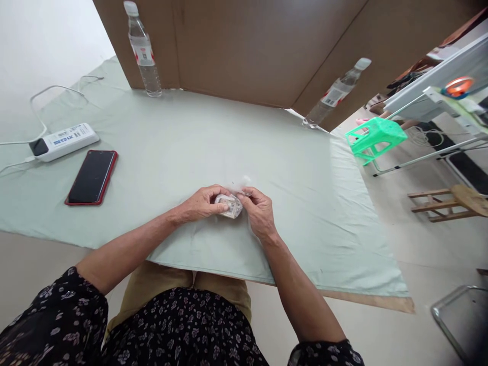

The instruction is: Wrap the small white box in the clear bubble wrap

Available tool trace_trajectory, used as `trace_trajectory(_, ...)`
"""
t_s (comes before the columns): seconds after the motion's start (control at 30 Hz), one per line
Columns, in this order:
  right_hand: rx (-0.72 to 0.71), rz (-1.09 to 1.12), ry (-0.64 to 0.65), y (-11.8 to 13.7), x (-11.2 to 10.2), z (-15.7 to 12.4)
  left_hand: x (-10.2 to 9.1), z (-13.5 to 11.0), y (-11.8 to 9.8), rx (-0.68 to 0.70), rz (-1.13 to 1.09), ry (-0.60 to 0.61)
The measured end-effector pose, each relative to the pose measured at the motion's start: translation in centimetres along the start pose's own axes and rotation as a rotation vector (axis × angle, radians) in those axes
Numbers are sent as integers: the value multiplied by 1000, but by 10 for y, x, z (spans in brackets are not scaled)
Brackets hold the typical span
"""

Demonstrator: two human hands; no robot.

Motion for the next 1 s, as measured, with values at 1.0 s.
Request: trace_trajectory(1.0, 40, -233, 201, -1, 3, -11, 9, -9, 3, -155, -289, 83)
Point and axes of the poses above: each hand's wrist, its own z-axis towards the middle knuckle, its own x-axis out of the palm, y = z × x, the point moved 9 cm from there along z, towards the middle knuckle, and after that the axes turned 8 degrees about x, right-handed, at the moved point
